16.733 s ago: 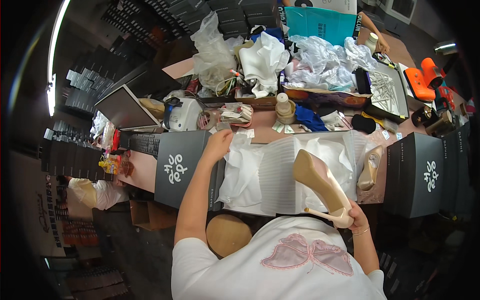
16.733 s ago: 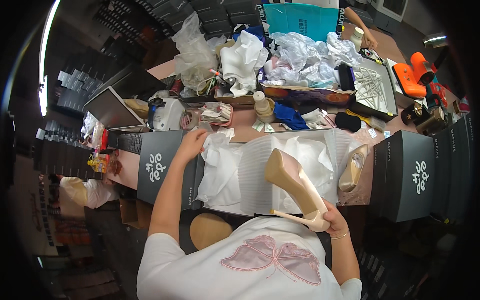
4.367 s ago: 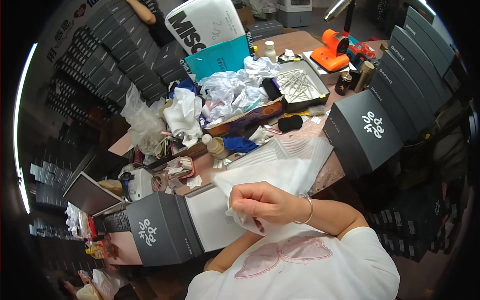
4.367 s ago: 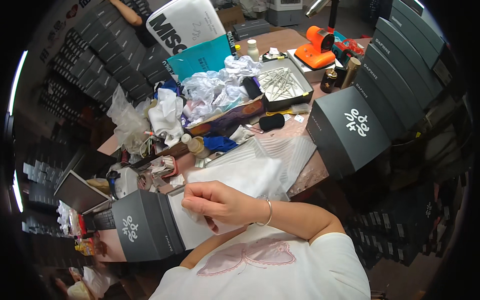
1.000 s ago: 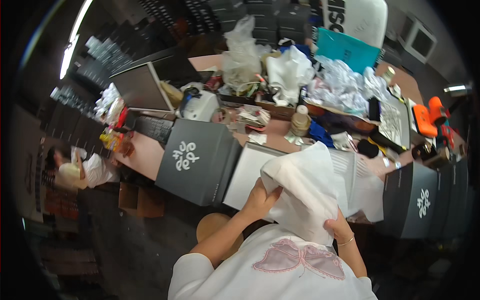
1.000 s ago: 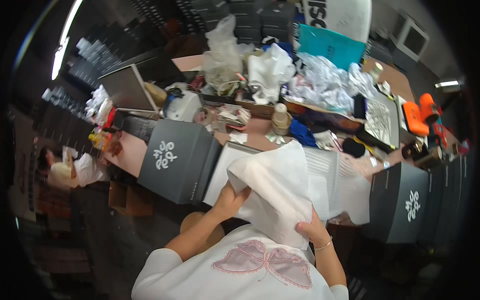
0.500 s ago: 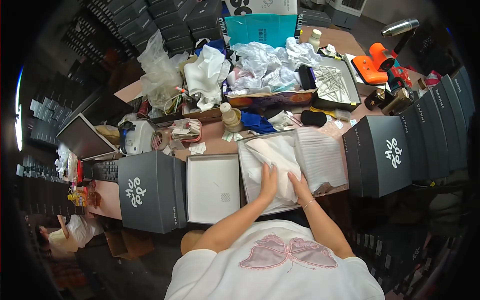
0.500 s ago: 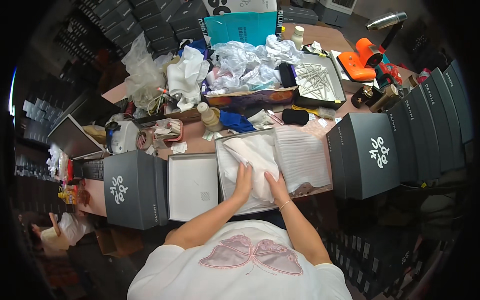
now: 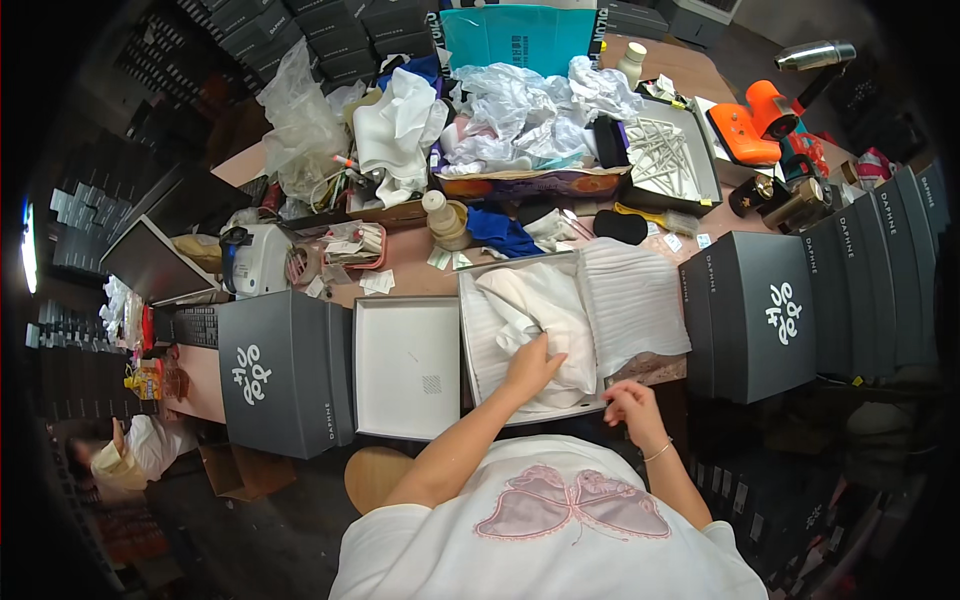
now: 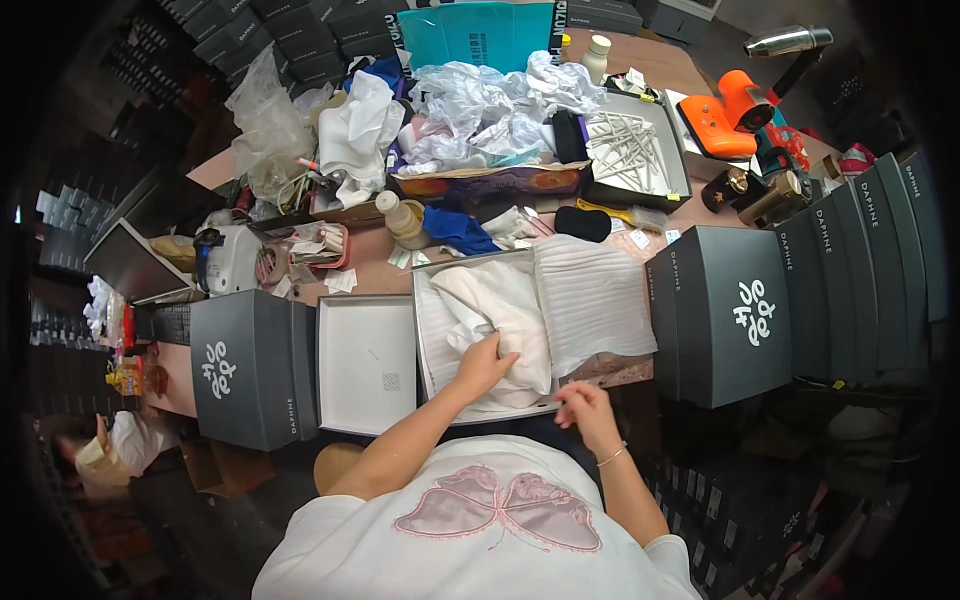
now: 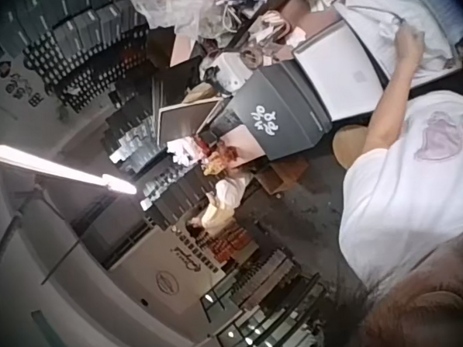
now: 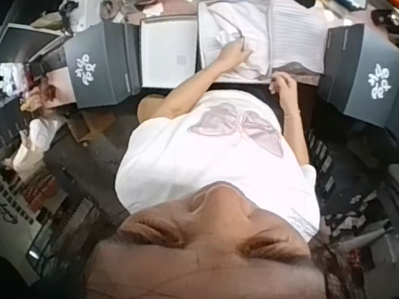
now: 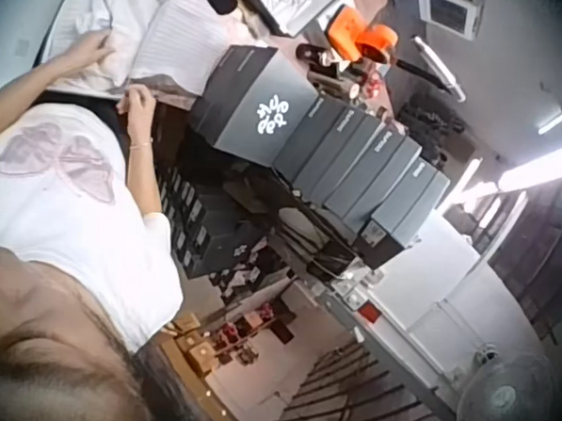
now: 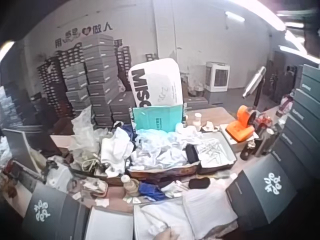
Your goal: The recorder is wrapping high-heeled shoes in protective paper and placing them into shoe boxes at a workstation.
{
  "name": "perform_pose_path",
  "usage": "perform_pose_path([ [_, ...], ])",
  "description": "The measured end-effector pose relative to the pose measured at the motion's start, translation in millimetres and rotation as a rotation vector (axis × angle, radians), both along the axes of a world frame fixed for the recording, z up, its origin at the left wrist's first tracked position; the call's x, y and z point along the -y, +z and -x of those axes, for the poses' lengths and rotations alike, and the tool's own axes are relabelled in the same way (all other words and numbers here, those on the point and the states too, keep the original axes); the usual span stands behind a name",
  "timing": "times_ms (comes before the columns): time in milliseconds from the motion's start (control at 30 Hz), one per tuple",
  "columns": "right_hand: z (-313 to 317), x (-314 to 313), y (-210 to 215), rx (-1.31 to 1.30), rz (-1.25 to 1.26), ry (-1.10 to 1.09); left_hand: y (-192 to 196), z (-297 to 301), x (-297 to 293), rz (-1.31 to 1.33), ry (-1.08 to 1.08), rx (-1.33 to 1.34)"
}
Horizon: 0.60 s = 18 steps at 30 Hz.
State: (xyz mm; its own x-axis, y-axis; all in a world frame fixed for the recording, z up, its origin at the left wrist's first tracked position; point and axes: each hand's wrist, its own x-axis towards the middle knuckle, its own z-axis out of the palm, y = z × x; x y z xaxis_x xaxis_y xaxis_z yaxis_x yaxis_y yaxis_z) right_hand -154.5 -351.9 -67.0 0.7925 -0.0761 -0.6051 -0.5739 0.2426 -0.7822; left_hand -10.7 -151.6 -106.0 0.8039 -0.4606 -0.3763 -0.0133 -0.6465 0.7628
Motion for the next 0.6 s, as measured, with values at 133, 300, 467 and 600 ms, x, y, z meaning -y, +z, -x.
perform_pose_path([
  [133,-11.4,33.5,-80.3,-0.097,0.303,-0.067,-1.0,29.9,-22.6,-0.049,-0.054,0.737],
  [300,-104.8,35.2,-171.2,0.288,0.796,-0.043,-0.7,18.6,-42.6,0.179,-0.151,0.231],
  [467,-141.7,-45.9,-32.0,0.750,0.983,0.588,118.4,59.4,-100.6,0.414,0.202,0.649],
  [600,-140.7,-110.3,-9.6,0.614,1.338,1.007,129.8,78.1,-80.0,0.504,-0.191,0.629],
])
